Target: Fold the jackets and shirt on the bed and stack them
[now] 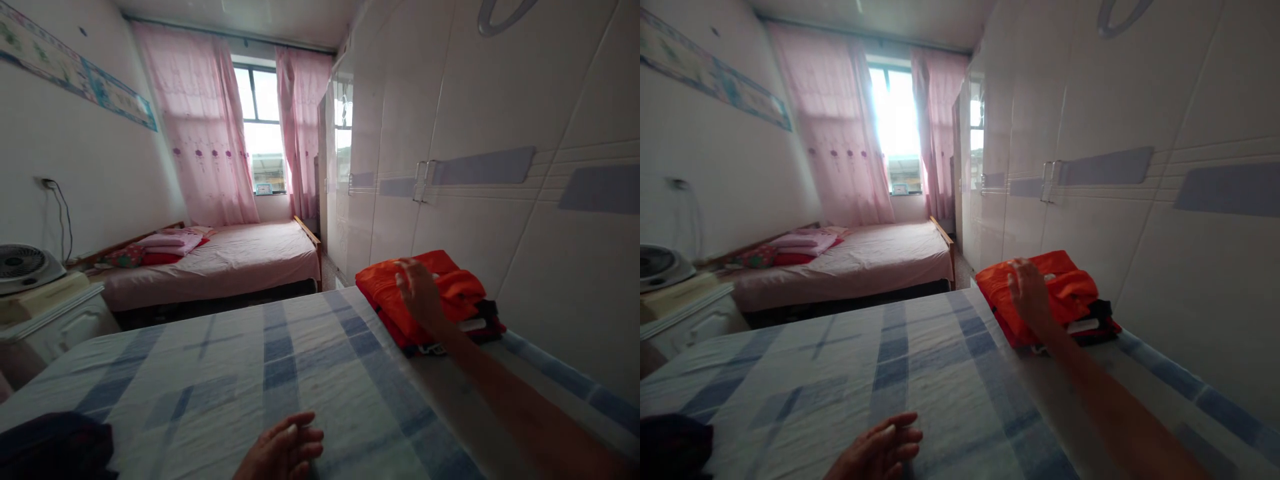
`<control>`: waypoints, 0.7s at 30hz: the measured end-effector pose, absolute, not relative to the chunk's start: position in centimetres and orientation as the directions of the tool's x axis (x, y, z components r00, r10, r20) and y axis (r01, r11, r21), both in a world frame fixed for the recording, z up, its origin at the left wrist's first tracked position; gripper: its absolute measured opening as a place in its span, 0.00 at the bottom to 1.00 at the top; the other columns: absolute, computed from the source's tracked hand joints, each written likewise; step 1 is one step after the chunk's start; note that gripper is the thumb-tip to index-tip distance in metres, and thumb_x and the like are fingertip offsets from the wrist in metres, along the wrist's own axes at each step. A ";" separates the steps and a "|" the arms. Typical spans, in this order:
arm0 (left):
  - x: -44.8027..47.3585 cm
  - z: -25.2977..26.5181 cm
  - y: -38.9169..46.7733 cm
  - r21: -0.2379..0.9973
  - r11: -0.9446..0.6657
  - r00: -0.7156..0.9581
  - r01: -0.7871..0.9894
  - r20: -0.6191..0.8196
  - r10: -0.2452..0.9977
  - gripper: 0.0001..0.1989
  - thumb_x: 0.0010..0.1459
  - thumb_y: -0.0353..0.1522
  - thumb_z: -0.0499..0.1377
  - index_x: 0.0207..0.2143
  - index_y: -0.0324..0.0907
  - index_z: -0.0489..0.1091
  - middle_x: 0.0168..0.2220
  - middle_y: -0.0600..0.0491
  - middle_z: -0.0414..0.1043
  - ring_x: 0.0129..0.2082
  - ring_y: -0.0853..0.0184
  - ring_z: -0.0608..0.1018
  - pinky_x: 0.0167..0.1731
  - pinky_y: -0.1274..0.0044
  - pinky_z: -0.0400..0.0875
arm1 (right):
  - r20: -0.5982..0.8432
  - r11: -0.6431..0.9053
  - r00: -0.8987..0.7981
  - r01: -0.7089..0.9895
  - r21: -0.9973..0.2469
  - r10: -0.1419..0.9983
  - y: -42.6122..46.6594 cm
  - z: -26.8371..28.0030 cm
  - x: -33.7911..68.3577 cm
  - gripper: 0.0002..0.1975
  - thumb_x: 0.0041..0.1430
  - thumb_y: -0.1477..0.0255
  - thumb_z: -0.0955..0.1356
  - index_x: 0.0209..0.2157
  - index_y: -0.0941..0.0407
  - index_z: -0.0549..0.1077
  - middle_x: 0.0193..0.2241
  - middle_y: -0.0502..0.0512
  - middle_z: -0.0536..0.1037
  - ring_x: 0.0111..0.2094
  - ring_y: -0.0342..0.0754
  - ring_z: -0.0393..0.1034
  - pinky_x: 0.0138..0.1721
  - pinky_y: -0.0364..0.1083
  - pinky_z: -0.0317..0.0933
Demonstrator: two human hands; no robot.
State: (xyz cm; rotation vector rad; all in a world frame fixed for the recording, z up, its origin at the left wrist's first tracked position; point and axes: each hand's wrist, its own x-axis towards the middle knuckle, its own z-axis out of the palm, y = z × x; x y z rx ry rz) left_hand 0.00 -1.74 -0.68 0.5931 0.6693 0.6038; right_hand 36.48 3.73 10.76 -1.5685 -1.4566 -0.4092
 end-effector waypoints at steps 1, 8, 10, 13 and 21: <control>0.0 -0.5 -1.9 0.669 0.675 0.631 -0.311 -0.386 0.673 0.18 0.47 0.33 0.66 0.41 0.35 0.73 0.38 0.44 0.77 0.36 0.64 0.79 0.33 0.79 0.67 | 0.771 0.276 0.144 0.880 -0.387 0.620 2.7 10.5 33.9 0.18 0.61 0.67 0.58 0.51 0.52 0.67 0.55 0.56 0.65 0.58 0.51 0.54 0.61 0.54 0.44; 0.1 0.4 -3.5 0.705 0.575 0.644 -0.415 -0.219 0.733 0.14 0.52 0.32 0.61 0.41 0.34 0.71 0.38 0.41 0.76 0.36 0.64 0.78 0.37 0.76 0.64 | 0.426 0.363 -0.018 0.556 -0.748 0.905 -1.7 4.3 21.0 0.13 0.56 0.64 0.62 0.41 0.50 0.73 0.50 0.54 0.71 0.50 0.52 0.65 0.53 0.55 0.58; 0.1 0.0 -3.5 0.705 0.560 0.656 -0.436 -0.177 0.733 0.15 0.50 0.31 0.62 0.40 0.33 0.71 0.36 0.42 0.76 0.36 0.62 0.78 0.39 0.73 0.64 | 0.329 0.308 -0.062 0.550 -0.776 0.942 -1.2 1.5 20.6 0.14 0.54 0.62 0.62 0.38 0.50 0.75 0.45 0.55 0.74 0.48 0.54 0.67 0.52 0.55 0.60; 0.3 -0.7 -3.2 0.713 0.526 0.650 -0.463 -0.131 0.749 0.18 0.42 0.34 0.66 0.36 0.35 0.72 0.30 0.45 0.75 0.31 0.62 0.78 0.43 0.66 0.62 | 0.274 0.296 -0.132 0.607 -0.737 0.953 0.5 -2.0 21.2 0.14 0.51 0.60 0.62 0.33 0.48 0.76 0.40 0.57 0.77 0.44 0.57 0.70 0.50 0.56 0.62; -2.2 2.7 -2.3 0.989 0.128 0.297 -0.074 -0.100 0.949 0.13 0.47 0.33 0.58 0.34 0.33 0.71 0.28 0.44 0.74 0.25 0.64 0.75 0.31 0.66 0.70 | 0.311 0.344 -0.174 0.672 -0.656 0.934 1.3 -3.3 22.2 0.16 0.44 0.55 0.63 0.31 0.45 0.77 0.43 0.57 0.76 0.41 0.58 0.73 0.41 0.55 0.68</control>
